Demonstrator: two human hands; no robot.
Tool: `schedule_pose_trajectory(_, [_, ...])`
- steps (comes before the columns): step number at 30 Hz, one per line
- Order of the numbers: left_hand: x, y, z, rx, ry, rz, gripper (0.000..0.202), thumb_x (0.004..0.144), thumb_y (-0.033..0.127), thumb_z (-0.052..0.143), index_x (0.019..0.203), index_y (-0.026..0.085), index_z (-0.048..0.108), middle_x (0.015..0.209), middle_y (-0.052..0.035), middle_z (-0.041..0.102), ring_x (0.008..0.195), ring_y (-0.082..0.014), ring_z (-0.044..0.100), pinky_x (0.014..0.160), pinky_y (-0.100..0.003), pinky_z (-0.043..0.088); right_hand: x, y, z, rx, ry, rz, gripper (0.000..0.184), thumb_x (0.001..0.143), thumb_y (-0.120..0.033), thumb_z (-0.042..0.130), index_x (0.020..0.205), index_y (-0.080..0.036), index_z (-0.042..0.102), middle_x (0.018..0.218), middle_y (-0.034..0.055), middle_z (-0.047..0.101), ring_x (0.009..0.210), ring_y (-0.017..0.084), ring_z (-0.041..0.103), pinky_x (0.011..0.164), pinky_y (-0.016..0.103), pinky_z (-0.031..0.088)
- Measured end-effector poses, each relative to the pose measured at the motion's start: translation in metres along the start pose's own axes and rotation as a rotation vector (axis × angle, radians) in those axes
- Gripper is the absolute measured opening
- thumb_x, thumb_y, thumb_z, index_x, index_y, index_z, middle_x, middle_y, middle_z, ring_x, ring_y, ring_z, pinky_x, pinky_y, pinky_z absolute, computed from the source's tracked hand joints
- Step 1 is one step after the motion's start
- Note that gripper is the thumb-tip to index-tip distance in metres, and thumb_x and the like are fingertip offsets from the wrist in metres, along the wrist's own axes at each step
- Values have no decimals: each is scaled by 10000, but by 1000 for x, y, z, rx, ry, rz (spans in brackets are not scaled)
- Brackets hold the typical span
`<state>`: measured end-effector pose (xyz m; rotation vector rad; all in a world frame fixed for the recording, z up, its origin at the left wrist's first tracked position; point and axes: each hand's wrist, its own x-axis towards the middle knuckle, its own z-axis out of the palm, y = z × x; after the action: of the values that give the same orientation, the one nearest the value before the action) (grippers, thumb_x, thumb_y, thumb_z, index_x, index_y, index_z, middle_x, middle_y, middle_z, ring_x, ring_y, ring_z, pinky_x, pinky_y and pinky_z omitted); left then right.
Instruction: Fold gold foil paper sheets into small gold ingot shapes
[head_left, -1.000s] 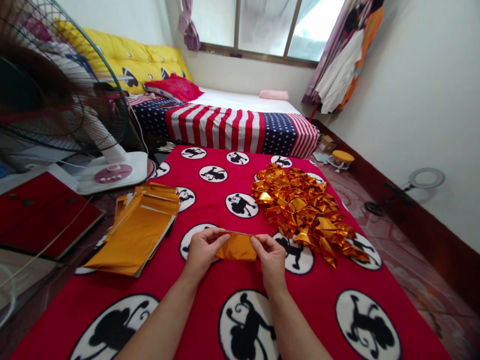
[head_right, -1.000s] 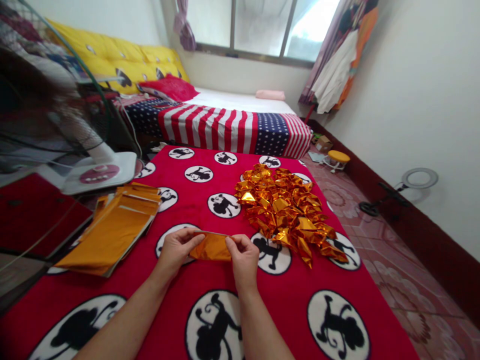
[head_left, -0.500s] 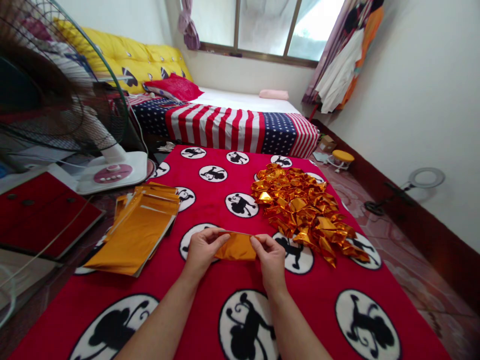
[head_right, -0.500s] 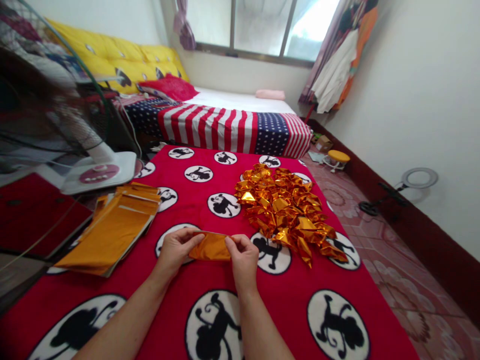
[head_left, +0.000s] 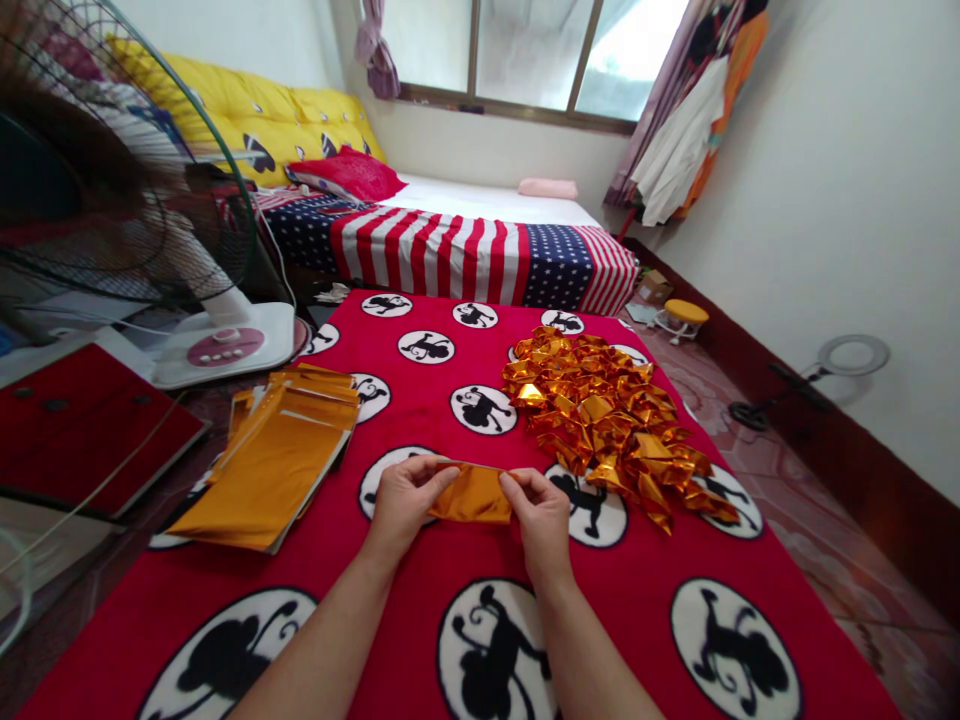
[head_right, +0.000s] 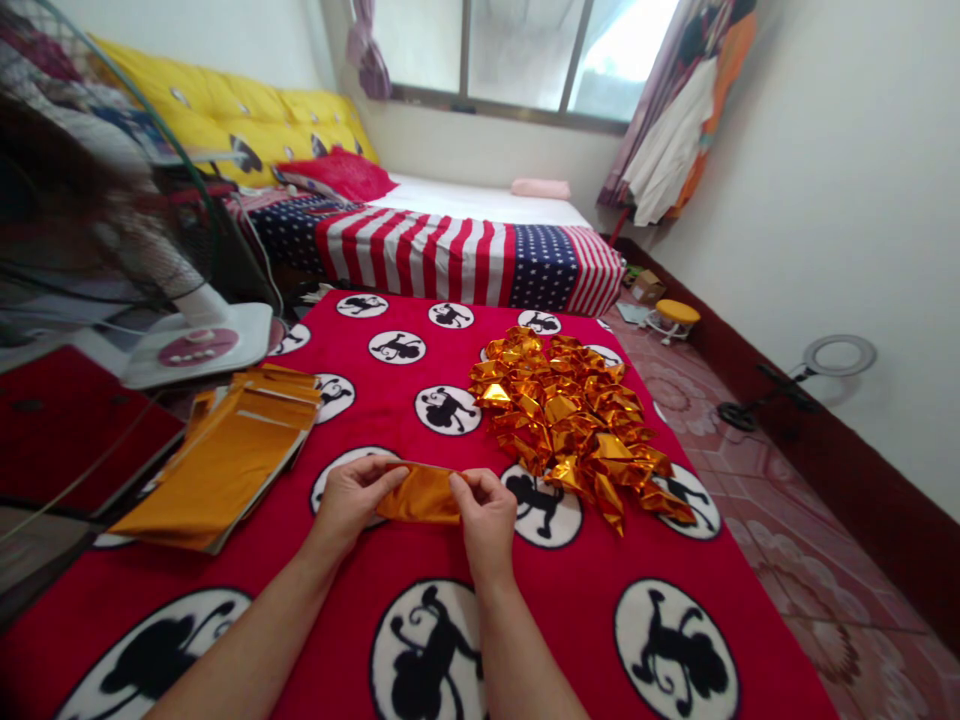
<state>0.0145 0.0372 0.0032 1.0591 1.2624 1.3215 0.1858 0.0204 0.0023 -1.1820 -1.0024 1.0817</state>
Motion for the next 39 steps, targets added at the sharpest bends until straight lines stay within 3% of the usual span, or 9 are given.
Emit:
schedule_pose_trajectory(28, [-1, -1, 2, -1, 2, -62, 265, 665, 374, 773, 770, 135, 726, 712, -58, 746, 595, -164, 676, 539, -212, 513, 0, 0, 0, -152, 16, -55, 222, 801, -352, 654, 689, -160, 637, 664, 1, 576, 628, 129, 508, 582, 236, 404])
schedule_pose_trajectory(33, [-2, 0, 2, 162, 24, 24, 237, 716, 380, 723, 767, 149, 726, 727, -50, 746, 636, -172, 679, 568, -224, 506, -2, -3, 1, -272, 25, -145, 221, 818, -312, 636, 655, -165, 610, 673, -1, 565, 633, 132, 514, 595, 243, 399])
schedule_pose_trajectory(39, [-7, 2, 0, 604, 77, 295, 148, 799, 303, 645, 759, 187, 728, 714, -18, 720, 656, -151, 651, 648, -240, 478, -2, -2, 1, -504, 43, -275, 213, 829, -225, 602, 622, -182, 574, 657, -12, 547, 629, 133, 503, 605, 254, 368])
